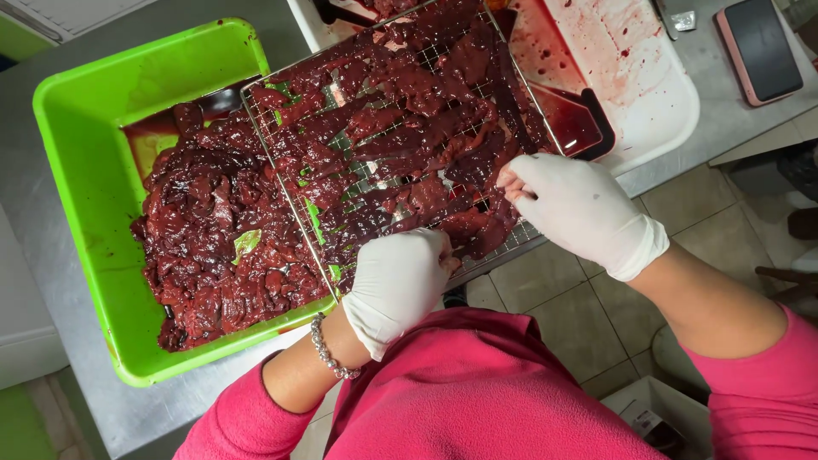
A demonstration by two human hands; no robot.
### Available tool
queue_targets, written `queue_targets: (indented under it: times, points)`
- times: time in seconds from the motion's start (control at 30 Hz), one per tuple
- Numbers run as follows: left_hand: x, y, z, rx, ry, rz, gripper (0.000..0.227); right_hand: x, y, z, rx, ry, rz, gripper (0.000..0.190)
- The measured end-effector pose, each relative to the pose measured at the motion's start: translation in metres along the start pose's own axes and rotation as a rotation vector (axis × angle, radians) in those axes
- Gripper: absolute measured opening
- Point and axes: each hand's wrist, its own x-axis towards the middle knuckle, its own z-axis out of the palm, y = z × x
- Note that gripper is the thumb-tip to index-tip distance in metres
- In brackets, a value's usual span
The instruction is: The person is spreading slices of marinated meat onto a wire drying rack for dehydration.
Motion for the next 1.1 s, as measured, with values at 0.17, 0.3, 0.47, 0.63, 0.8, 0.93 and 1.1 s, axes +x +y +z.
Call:
queue_targets:
  times: [0.17, 0.3, 0.47, 0.63, 0.8, 0.93, 1.1]
  points:
    - [-0.001, -0.001, -0.013, 0.069, 0.082, 0.032, 0.018, -0.004, -0.01, -0.011, -0.033, 0.105, 0.009, 0.019]
    - [-0.005, 0.005, -0.014, 0.079, 0.108, 0.107, 0.021, -0.012, -0.011, -0.013, -0.109, 0.164, -0.111, 0.017]
    - [-0.004, 0.007, -0.007, 0.18, 0.039, 0.16, 0.023, -0.013, -0.018, -0.009, -0.124, 0.012, -0.159, 0.014]
    - [-0.007, 0.002, -0.016, 0.315, 0.098, 0.123, 0.011, -0.01, -0.029, -0.01, -0.117, -0.02, -0.266, 0.016]
    - [-0.023, -0.043, -0.055, 0.176, 0.3, -0.025, 0.021, -0.003, -0.037, -0.01, -0.114, -0.032, -0.348, 0.018]
    - [-0.059, -0.116, -0.08, 0.344, 0.36, -0.282, 0.042, 0.004, -0.046, -0.011, -0.152, -0.032, -0.315, 0.022]
    - [-0.111, -0.21, -0.075, 0.496, 0.319, -0.497, 0.057, 0.022, -0.044, 0.0, -0.429, -0.08, -0.512, 0.021]
